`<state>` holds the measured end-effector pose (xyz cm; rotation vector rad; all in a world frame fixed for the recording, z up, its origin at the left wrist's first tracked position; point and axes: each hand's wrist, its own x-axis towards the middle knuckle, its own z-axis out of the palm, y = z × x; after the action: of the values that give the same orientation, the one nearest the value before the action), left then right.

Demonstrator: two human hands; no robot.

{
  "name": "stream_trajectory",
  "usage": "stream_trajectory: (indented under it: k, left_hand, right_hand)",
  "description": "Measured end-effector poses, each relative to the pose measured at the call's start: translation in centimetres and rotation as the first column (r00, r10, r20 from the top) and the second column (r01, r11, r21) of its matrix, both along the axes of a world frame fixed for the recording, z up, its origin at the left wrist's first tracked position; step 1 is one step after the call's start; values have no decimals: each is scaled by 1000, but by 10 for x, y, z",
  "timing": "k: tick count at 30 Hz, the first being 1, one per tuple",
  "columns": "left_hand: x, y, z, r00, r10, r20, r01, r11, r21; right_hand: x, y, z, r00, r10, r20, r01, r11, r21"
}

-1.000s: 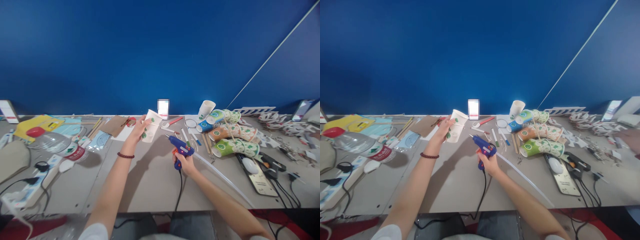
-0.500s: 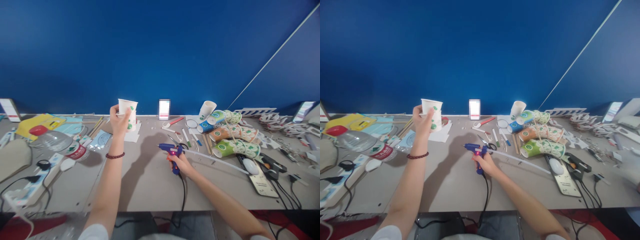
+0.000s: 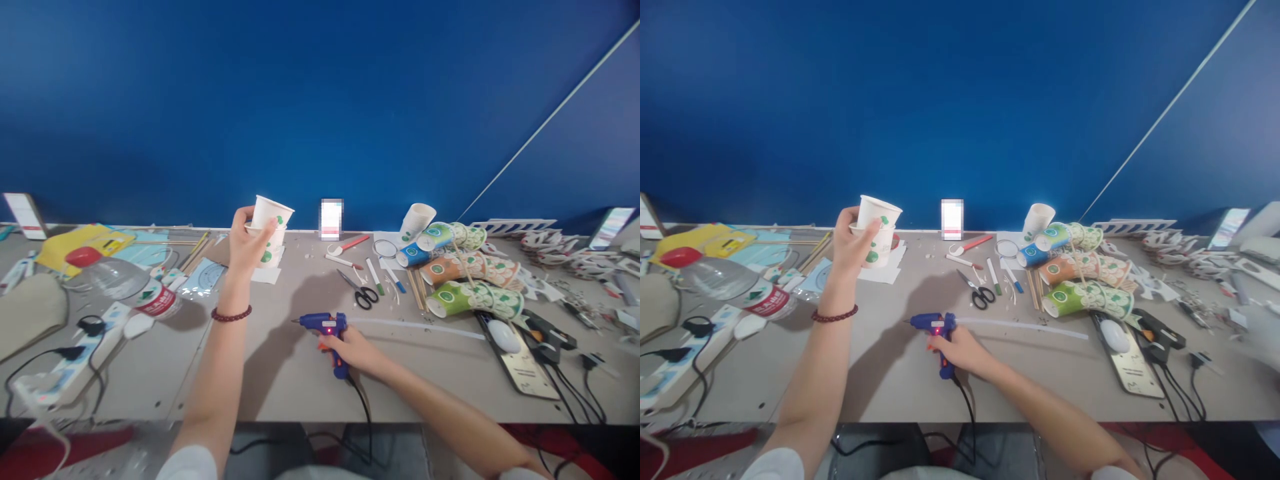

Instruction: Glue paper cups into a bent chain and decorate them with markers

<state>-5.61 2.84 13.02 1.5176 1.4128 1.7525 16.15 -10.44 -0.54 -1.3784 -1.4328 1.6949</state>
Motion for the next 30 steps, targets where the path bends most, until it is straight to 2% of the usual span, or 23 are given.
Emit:
stream_trajectory:
  k: [3,6,10,14,17,22,30]
  left_hand:
    - [2,-1,1,999,-30,13,30,1000,1]
    - [3,-1,0,998,-52,21,51,999,8]
    - [6,-4,2,996,-77,33,77,997,-5]
    - [11,-8,5,996,-93,12,93,995,-36]
    - [13,-9,4,993,-119,1,119,991,-66]
    - [12,-8,2,986,-167,-29,165,984,-64]
    - [14,-11,5,973,-231,-14,230,971,-60]
  right_hand:
    - [-1,-5,2,994,12,107,-18,998,56]
    - [-2,-7,9,960,57,275,-93,989,118]
    - [-4,-6,20,879,106,464,-210,961,179]
    - [-7,-6,26,773,158,614,-318,934,160]
    - [-8,-7,28,709,168,685,-369,916,157]
    - [-12,-11,32,656,167,736,-411,897,163]
    - [-21,-20,48,457,120,881,-485,865,134]
